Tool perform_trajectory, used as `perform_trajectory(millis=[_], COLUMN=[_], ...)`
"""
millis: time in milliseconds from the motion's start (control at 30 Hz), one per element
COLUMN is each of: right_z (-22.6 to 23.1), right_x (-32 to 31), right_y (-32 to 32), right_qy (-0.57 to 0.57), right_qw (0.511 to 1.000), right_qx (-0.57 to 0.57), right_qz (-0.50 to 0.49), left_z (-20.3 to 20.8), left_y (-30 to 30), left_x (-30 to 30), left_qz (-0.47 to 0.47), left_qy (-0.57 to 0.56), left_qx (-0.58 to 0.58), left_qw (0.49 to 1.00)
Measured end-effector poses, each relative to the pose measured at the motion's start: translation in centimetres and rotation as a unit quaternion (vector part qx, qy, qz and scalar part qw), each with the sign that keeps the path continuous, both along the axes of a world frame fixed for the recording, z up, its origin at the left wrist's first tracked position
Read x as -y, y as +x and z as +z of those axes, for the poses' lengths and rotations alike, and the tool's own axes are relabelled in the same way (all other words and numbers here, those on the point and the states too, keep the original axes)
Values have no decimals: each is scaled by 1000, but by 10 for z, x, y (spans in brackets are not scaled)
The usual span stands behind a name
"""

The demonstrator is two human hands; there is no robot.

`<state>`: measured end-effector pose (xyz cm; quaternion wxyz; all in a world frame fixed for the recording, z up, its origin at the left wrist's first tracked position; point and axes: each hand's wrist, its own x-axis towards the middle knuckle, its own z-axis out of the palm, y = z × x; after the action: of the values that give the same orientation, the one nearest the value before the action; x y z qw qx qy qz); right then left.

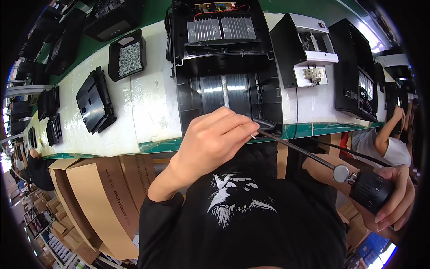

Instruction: The person secures components inside a black plastic electronics housing by driving screws through a circuit board and a heat sink with an electric screwdriver.

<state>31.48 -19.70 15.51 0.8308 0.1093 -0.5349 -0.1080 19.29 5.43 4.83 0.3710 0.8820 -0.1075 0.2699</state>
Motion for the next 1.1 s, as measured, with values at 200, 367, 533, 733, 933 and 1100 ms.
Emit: perform_trajectory(millis=[200, 367, 533, 733, 933, 1100], right_z=[3, 4, 23, 27, -7, -29], right_x=[-38, -3, 58, 85, -40, -80], right_y=[4, 0, 12, 16, -14, -7], right_qy=[-147, -204, -122, -357, -402, -436], right_qw=[985, 976, 892, 916, 895, 879], right_qx=[55, 52, 5, 57, 38, 26], right_qz=[69, -45, -435, -175, -189, -192], left_z=[5, 9, 5, -14, -18, -21], left_y=[7, 13, 0, -6, -11, -10], left_x=[3, 1, -21, -16, -17, -19], left_qz=[-27, -29, 5, 105, 144, 162], left_qy=[103, 37, -10, -181, -169, -196], left_qx=[-37, -10, -56, -124, -112, -102], left_qw=[994, 999, 998, 970, 969, 962])
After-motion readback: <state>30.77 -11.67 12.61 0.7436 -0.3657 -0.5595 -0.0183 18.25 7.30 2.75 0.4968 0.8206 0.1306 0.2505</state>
